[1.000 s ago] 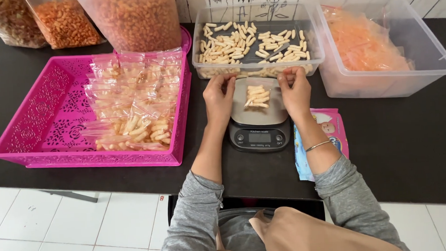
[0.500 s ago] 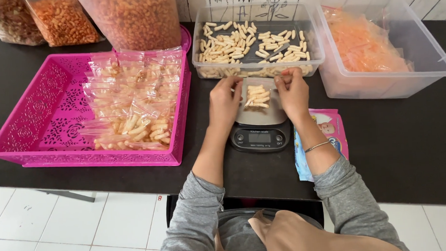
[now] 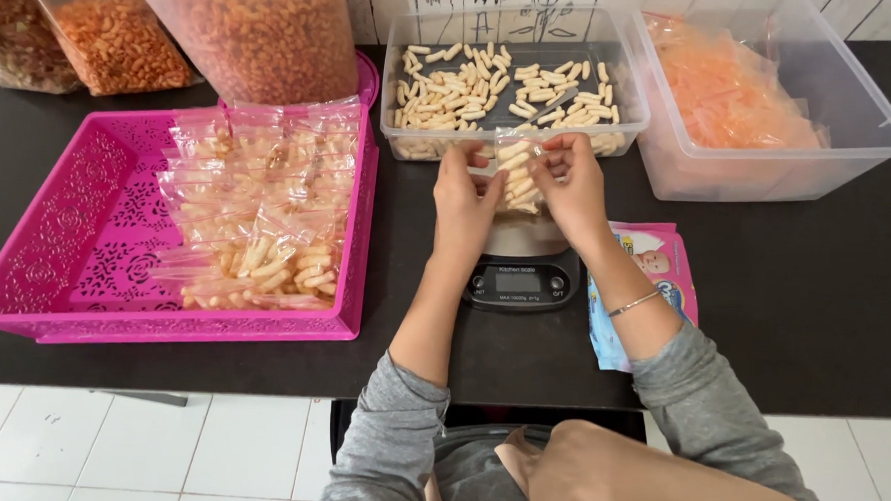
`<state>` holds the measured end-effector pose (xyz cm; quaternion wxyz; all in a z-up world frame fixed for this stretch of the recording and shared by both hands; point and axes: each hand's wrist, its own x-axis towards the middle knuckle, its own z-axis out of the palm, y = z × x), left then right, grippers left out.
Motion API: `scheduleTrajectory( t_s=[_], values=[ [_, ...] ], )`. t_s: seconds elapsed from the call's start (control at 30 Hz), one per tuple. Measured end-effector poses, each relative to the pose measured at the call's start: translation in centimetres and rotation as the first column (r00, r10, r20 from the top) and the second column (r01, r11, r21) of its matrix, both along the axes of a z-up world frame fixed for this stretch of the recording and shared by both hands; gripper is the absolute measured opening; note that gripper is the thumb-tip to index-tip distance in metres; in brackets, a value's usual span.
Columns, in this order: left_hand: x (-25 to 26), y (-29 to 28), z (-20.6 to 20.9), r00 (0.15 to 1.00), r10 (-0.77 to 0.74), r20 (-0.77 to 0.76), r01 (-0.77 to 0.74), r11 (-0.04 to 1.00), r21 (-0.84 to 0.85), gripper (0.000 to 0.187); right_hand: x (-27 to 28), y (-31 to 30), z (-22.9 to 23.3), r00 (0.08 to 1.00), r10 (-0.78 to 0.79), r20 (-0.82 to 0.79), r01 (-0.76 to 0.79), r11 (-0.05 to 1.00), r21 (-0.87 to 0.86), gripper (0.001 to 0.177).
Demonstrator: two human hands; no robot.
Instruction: The person is manually filling small plastic bags with snacks, weighing each bag on a digital scale for precision, and placing the completed bags into a basket.
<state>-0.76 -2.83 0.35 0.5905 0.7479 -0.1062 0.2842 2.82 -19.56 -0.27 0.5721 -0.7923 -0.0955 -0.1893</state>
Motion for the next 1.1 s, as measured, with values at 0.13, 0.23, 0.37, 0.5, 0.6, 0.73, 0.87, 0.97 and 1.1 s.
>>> scheduleTrajectory(
  t_s=[0.13,0.23,0.37,0.5,0.6,0.73,0.87,0.97,1.1],
  values=[
    [1.1,-0.5,1.5,0.994,-0.049,-0.096,0.036,0.991,-0.132,0.053,0.6,-0.5,1.3,0.994,0.110,0.020,-0.112,0.982,0.154,0.029],
    [3.9,-1.3,1.1,0.956,-0.059,-0.286,0.024,0.992,-0.124,0.048,1.1,-0.8,3.4,0.991,0.132,0.019,-0.134,0.971,0.200,0.031],
    [7.6,-3.0,1.1,0.943,-0.066,-0.328,0.033,0.994,-0.103,0.036,2.9,-1.2,5.7,0.994,0.099,-0.038,-0.089,0.972,0.217,0.026],
    [11.2,-3.7,2.2,0.932,-0.058,-0.359,0.017,0.993,-0.118,0.036,6.7,-2.3,5.5,0.993,0.114,-0.029,-0.105,0.970,0.218,0.018],
    [14.4,-3.8,2.3,0.921,-0.031,-0.387,0.005,0.998,-0.067,0.033,9.8,-2.4,4.3,0.993,0.115,-0.015,-0.109,0.970,0.217,0.016],
    [16.7,-3.6,2.2,0.916,-0.035,-0.400,0.016,0.999,-0.051,0.031,11.5,-2.1,4.1,0.994,0.106,-0.018,-0.100,0.970,0.221,0.014],
    [17.9,-3.6,2.1,0.920,-0.038,-0.389,0.009,0.997,-0.075,0.031,12.2,-1.8,4.3,0.992,0.113,-0.058,-0.095,0.964,0.247,0.014],
    [17.7,-3.4,3.0,0.923,-0.045,-0.383,0.009,0.996,-0.094,0.030,13.1,-1.8,3.6,0.988,0.123,-0.092,-0.094,0.959,0.266,0.014],
    [19.6,-3.4,1.3,0.921,-0.040,-0.387,0.015,0.998,-0.068,0.028,13.8,-1.9,3.1,0.984,0.128,-0.121,-0.093,0.961,0.260,0.016]
  ],
)
